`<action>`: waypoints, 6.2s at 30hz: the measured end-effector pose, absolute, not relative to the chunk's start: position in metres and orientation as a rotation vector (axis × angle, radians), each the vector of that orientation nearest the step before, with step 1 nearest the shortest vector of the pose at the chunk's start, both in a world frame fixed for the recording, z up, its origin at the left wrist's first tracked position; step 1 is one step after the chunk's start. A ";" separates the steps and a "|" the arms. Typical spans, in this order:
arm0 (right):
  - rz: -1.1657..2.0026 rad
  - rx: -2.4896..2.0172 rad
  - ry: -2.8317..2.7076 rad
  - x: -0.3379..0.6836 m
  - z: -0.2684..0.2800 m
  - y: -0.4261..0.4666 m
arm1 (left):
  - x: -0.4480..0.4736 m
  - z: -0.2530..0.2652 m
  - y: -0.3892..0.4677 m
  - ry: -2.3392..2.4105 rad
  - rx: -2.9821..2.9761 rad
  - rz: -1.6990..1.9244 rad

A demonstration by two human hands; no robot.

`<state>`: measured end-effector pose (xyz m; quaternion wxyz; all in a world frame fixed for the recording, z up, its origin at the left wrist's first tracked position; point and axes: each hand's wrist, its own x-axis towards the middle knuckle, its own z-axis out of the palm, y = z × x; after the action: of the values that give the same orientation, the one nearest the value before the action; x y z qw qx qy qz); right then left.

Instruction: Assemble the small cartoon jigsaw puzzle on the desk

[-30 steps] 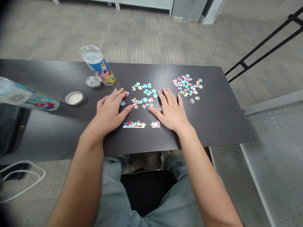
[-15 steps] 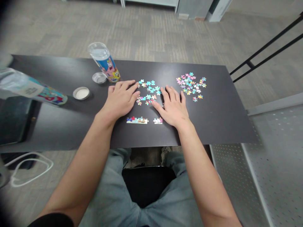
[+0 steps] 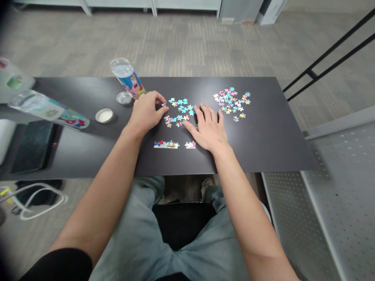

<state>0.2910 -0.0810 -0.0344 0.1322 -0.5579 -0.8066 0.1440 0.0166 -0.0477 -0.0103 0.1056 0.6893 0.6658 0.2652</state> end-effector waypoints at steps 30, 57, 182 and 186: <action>0.838 -1.048 -2.201 0.305 -0.018 -0.081 | 0.018 0.026 -0.134 1.486 1.658 0.570; 0.709 -1.154 -2.408 0.305 -0.005 -0.098 | 0.013 0.014 -0.132 1.548 1.766 0.451; 1.509 -1.078 -2.138 0.316 0.024 -0.083 | -0.017 0.022 -0.137 1.706 1.815 0.427; 1.468 -1.087 -2.198 0.315 0.025 -0.082 | -0.020 0.017 -0.137 1.685 1.854 0.476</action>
<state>0.3154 -0.0821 0.0250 0.1411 -0.3766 -0.7614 0.5085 -0.0199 -0.1374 0.0167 0.2916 0.6955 0.6320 0.1787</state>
